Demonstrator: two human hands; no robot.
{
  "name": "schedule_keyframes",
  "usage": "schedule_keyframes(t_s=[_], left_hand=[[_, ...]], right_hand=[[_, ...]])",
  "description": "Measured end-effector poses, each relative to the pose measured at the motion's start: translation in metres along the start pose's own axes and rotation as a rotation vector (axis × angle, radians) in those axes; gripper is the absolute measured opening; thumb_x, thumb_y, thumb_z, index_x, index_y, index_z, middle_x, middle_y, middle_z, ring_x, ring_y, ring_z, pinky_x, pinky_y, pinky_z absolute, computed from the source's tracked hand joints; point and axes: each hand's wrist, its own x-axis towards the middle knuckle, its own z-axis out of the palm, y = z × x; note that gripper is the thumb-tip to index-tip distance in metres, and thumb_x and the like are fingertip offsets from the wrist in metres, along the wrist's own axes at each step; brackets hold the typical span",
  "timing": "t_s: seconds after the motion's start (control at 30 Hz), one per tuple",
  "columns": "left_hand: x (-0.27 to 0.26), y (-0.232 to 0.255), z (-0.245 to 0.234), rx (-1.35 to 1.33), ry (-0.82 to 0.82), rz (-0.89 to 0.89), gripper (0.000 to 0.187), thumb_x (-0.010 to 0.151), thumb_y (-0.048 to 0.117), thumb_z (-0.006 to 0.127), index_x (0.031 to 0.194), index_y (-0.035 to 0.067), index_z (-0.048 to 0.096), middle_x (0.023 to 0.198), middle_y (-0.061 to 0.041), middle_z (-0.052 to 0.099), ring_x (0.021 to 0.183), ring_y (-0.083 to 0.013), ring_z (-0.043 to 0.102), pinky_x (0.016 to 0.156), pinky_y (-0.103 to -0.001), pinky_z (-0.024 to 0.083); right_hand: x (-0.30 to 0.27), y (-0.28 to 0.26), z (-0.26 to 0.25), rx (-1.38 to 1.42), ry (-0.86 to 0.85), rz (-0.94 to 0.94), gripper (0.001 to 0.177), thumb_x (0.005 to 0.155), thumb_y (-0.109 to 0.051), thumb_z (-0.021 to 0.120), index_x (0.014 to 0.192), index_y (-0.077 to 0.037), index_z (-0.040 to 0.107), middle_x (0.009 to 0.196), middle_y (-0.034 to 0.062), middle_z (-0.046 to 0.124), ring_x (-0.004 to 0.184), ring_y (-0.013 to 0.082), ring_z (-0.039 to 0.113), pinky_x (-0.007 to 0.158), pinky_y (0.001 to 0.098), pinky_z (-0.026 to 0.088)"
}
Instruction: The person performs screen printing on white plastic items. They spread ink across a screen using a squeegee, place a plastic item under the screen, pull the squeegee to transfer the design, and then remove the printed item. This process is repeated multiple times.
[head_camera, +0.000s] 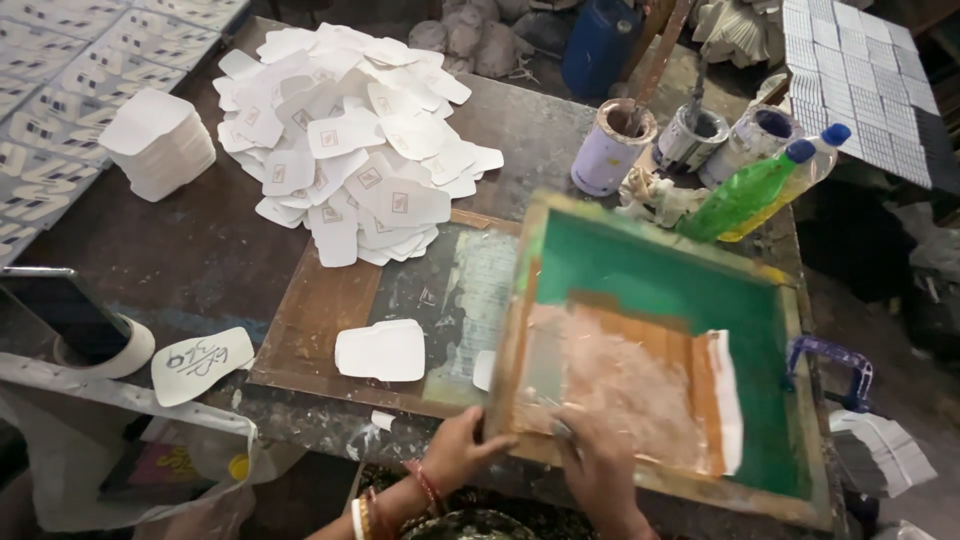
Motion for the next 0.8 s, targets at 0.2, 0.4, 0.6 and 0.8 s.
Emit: schedule_keyframes(t_s=[0.2,0.4,0.6,0.8], left_hand=[[0.0,-0.022,-0.012,0.903,0.038,-0.112,0.058,0.079,0.055,0.082,0.091,0.002,0.065,0.081,-0.019,0.071,0.081,-0.0398,0.069,0.073,-0.049,0.055],[0.005,-0.021,-0.019,0.981,0.019,-0.069,0.052,0.074,0.053,0.084,0.086,0.006,0.068,0.082,-0.019,0.072,0.083,-0.0394,0.07,0.076,-0.05,0.055],[0.003,-0.013,-0.02,0.91,0.068,-0.073,0.053,0.069,0.055,0.087,0.087,0.007,0.072,0.078,-0.017,0.072,0.079,-0.0379,0.071,0.071,-0.049,0.055],[-0.003,0.0,-0.02,0.32,0.02,-0.005,0.04,0.069,0.031,0.091,0.093,0.002,0.076,0.079,-0.011,0.074,0.072,-0.019,0.071,0.065,-0.037,0.056]], right_hand=[[0.085,0.035,0.041,-0.19,-0.115,-0.114,0.015,0.09,-0.021,0.069,0.101,-0.012,0.074,0.081,0.0131,0.069,0.076,0.0357,0.066,0.067,0.0481,0.051],[0.08,0.03,0.057,-0.282,-0.069,-0.21,0.024,0.079,-0.013,0.072,0.103,-0.018,0.076,0.09,0.0061,0.072,0.088,0.0316,0.064,0.078,0.0481,0.05],[-0.005,0.022,0.054,-0.147,-0.155,-0.162,0.041,0.072,-0.005,0.072,0.113,-0.012,0.074,0.111,0.0087,0.074,0.108,0.0322,0.067,0.099,0.0444,0.048],[-0.052,-0.001,0.012,0.011,-0.078,-0.044,0.042,0.073,-0.005,0.071,0.114,-0.009,0.074,0.108,0.0112,0.077,0.104,0.0312,0.071,0.095,0.0428,0.052]])
